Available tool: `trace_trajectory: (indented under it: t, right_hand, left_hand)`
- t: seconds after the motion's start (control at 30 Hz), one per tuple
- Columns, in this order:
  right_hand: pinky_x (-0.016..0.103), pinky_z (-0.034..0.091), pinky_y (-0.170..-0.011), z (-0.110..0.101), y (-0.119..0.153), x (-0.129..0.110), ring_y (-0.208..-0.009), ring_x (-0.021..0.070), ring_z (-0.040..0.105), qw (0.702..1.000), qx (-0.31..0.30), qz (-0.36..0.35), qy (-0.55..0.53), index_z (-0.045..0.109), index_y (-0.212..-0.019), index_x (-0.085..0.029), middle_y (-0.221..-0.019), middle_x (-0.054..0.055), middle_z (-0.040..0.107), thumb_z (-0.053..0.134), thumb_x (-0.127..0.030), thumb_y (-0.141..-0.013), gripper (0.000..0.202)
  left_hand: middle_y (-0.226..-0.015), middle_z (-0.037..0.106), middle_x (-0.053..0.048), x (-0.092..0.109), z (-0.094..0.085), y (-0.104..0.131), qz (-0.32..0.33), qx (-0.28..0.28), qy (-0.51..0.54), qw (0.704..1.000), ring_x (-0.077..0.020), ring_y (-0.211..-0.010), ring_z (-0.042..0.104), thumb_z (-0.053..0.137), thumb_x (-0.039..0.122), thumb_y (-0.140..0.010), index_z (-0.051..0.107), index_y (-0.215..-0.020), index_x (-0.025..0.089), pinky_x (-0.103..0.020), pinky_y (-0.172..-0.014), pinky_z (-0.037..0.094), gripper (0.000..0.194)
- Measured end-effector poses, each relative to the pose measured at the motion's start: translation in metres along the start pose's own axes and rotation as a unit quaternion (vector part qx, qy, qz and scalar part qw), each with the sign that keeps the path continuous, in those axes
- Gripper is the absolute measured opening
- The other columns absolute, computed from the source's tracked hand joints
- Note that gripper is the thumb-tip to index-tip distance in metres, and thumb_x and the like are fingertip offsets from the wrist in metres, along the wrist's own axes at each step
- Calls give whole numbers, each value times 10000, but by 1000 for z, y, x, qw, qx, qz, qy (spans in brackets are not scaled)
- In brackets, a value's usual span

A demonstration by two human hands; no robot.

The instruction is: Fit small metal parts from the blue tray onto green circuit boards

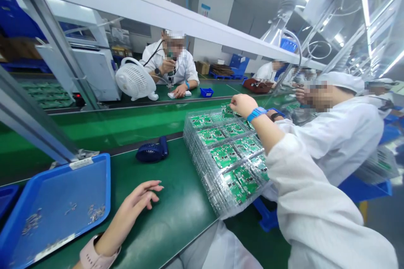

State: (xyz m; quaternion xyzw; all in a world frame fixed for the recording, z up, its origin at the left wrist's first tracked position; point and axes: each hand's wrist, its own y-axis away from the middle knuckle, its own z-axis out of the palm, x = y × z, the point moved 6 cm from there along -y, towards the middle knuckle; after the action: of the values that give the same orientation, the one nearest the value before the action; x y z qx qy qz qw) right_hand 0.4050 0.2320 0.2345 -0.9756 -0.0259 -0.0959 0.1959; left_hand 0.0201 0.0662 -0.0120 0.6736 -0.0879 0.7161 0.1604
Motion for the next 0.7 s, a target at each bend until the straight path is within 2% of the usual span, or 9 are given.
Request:
trace_trajectory:
  t: [0.1,0.2,0.27,0.33,0.4,0.5,0.57,0.63,0.7]
  right_hand:
    - [263,422,-697,39,-25,6,-805,178,636,996,-86,11,-8,742,-951,-144,-910,86,742,589,-287,-836,239]
    - [245,455,-758,66,-34,3,-880,184,661,986,-166,10,-20,755,-1004,-183,-977,65,755,593,-327,-862,260]
    - [249,472,-794,75,-36,-1,-933,197,669,979,-201,12,-24,739,-1091,-193,-1036,64,750,584,-364,-877,314]
    - [267,482,-823,73,-34,-6,-964,213,670,979,-201,16,-27,693,-1194,-185,-1075,76,741,570,-376,-888,381]
    - [290,489,-829,54,-23,-15,-954,225,672,985,-168,12,-31,665,-1231,-178,-1073,83,738,550,-357,-895,398]
    - [331,497,-812,-4,29,-47,-916,235,668,994,-81,-57,-54,686,-1165,-191,-1043,77,730,508,-347,-914,345]
    - [376,493,-834,-54,92,-82,-935,252,652,987,-14,-146,-72,688,-1135,-202,-1027,87,720,485,-363,-935,328]
    - [395,489,-823,-101,167,-118,-915,249,640,972,50,-199,-118,688,-1112,-246,-1005,81,715,517,-368,-935,274]
    - [363,496,-762,-128,236,-159,-866,222,633,939,71,-266,-207,678,-1110,-282,-965,73,717,537,-336,-937,230]
  left_hand:
    - [-1150,651,-135,0,-4,-1,5,14,5,1000,-221,-891,620,564,562,-867,608,-1202,192,-284,-701,481,502]
    - [-1170,644,-134,-1,-6,-3,1,12,3,1000,-206,-879,611,561,561,-871,604,-1205,191,-279,-700,478,501]
    - [-1167,645,-136,-2,-6,-4,1,6,4,1000,-200,-866,610,562,555,-872,605,-1198,190,-278,-692,476,491]
    - [-1154,650,-140,-2,-6,-4,3,1,6,1000,-202,-862,611,573,555,-863,609,-1186,186,-282,-686,478,491]
    - [-1146,653,-144,-2,-6,-4,7,5,3,1000,-206,-864,614,575,553,-860,612,-1177,181,-289,-685,483,490]
    - [-1154,650,-142,-2,-5,-3,4,16,-8,1000,-203,-876,619,564,520,-871,608,-1172,177,-288,-690,486,458]
    - [-1168,647,-135,-2,-4,-3,4,20,-21,1000,-199,-885,627,560,486,-876,600,-1177,178,-286,-698,489,432]
    - [-1183,642,-130,1,-3,-4,19,28,-47,998,-200,-911,634,550,451,-882,598,-1173,176,-294,-727,497,403]
    - [-1196,636,-123,6,-3,-9,44,47,-84,994,-208,-950,637,531,410,-890,606,-1152,173,-311,-773,506,361]
